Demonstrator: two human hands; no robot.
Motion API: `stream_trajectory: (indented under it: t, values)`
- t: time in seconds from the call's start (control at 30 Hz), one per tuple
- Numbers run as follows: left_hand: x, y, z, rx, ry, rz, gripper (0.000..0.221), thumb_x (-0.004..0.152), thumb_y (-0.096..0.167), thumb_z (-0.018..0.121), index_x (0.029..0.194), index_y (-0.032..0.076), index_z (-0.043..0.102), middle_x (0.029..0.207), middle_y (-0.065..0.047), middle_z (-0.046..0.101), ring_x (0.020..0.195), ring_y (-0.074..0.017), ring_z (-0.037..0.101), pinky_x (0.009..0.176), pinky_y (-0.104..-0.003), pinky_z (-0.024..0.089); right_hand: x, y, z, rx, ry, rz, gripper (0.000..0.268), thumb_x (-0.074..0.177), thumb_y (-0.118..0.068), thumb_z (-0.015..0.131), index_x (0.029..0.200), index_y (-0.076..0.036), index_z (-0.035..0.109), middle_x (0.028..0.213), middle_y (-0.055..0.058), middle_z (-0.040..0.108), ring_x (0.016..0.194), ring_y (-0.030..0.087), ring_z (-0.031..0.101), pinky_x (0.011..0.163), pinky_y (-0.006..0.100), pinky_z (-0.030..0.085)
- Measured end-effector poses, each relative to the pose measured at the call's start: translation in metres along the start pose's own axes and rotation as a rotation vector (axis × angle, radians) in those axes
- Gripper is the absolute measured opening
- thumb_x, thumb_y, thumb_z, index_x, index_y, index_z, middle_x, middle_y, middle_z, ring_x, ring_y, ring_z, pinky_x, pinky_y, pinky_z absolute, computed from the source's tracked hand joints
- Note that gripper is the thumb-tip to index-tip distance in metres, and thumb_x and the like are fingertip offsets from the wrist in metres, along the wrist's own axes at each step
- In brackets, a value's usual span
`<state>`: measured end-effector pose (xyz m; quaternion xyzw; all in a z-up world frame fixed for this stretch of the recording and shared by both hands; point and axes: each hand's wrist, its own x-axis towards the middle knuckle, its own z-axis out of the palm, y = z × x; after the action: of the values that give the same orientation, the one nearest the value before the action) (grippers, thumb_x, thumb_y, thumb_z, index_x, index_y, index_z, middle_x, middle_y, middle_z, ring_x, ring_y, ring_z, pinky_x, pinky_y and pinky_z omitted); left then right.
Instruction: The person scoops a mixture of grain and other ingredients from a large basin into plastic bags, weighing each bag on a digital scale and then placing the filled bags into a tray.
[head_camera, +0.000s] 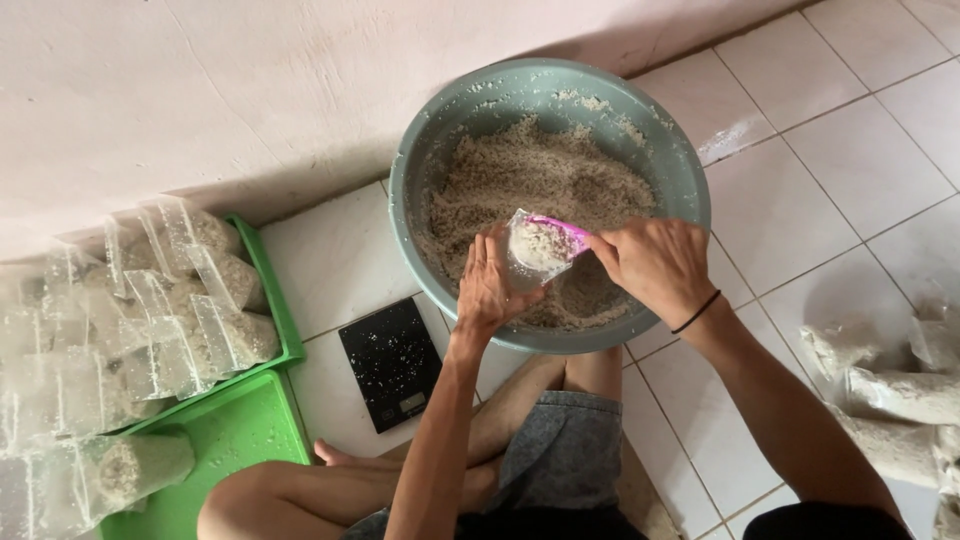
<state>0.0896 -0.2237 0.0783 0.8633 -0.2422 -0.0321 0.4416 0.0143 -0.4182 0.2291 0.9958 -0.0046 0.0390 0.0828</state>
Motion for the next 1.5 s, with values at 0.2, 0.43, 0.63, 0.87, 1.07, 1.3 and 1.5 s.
stream_trajectory:
  t: [0.2, 0.43, 0.63, 0.87, 1.07, 1.3, 1.5]
  values:
    - [0.001, -0.008, 0.006, -0.012, 0.012, -0.015, 0.112, 0.056, 0.051, 0.085, 0.146, 0.012, 0.030, 0.125, -0.014, 0.046, 0.115, -0.0351, 0.054, 0.101, -0.051, 0.049, -0.003, 0.001, 0.009, -0.142, 0.151, -0.063, 0.032, 0.099, -0.046, 0.054, 0.085, -0.029, 0.076, 0.059, -0.001, 0.060, 0.053, 0.016, 0.062, 0.047, 0.028, 0.049]
    - [-0.001, -0.004, 0.004, 0.015, 0.045, 0.014, 0.110, 0.056, 0.050, 0.085, 0.144, 0.011, 0.032, 0.121, -0.014, 0.048, 0.112, -0.0356, 0.056, 0.100, -0.050, 0.049, -0.007, -0.002, 0.002, -0.167, 0.297, -0.109, 0.025, 0.098, -0.041, 0.059, 0.090, -0.026, 0.077, 0.060, -0.002, 0.059, 0.056, 0.015, 0.062, 0.053, 0.028, 0.051]
    - [0.001, -0.004, 0.006, 0.025, 0.033, -0.028, 0.113, 0.055, 0.053, 0.083, 0.145, 0.009, 0.031, 0.120, -0.019, 0.050, 0.113, -0.0401, 0.057, 0.099, -0.053, 0.049, -0.013, 0.004, 0.021, -0.187, 0.369, -0.112, 0.022, 0.096, -0.042, 0.062, 0.092, -0.027, 0.077, 0.062, -0.004, 0.058, 0.058, 0.013, 0.061, 0.054, 0.026, 0.050]
    - [-0.002, -0.002, 0.003, -0.014, 0.087, -0.035, 0.112, 0.055, 0.054, 0.084, 0.145, 0.010, 0.034, 0.120, -0.020, 0.052, 0.111, -0.0420, 0.058, 0.102, -0.055, 0.046, -0.014, 0.022, 0.011, 0.017, 0.299, 0.039, 0.025, 0.101, -0.045, 0.063, 0.096, -0.026, 0.079, 0.058, -0.002, 0.061, 0.052, 0.014, 0.057, 0.052, 0.024, 0.046]
    - [0.005, -0.019, 0.014, -0.070, 0.160, -0.032, 0.108, 0.058, 0.051, 0.084, 0.144, 0.010, 0.034, 0.124, -0.019, 0.050, 0.113, -0.0418, 0.057, 0.109, -0.055, 0.041, -0.019, 0.074, 0.084, 0.214, 0.162, 0.181, 0.044, 0.098, -0.053, 0.062, 0.079, -0.017, 0.077, 0.055, 0.011, 0.063, 0.059, 0.036, 0.065, 0.052, 0.041, 0.051]
    - [0.001, -0.015, 0.010, -0.090, 0.081, 0.026, 0.106, 0.054, 0.044, 0.086, 0.143, 0.012, 0.038, 0.124, -0.020, 0.054, 0.116, -0.0451, 0.056, 0.109, -0.056, 0.042, 0.003, 0.097, 0.260, -0.257, -0.213, 0.217, 0.035, 0.092, -0.033, 0.052, 0.062, -0.024, 0.067, 0.049, -0.005, 0.053, 0.048, 0.016, 0.053, 0.055, 0.034, 0.042]
    - [-0.002, 0.000, -0.004, -0.106, 0.093, 0.090, 0.107, 0.053, 0.044, 0.087, 0.142, 0.008, 0.041, 0.122, -0.022, 0.057, 0.112, -0.0434, 0.059, 0.105, -0.056, 0.045, 0.024, 0.068, 0.282, -0.165, -0.305, 0.067, 0.033, 0.089, -0.021, 0.054, 0.059, -0.020, 0.066, 0.046, -0.001, 0.054, 0.044, 0.018, 0.048, 0.053, 0.032, 0.039]
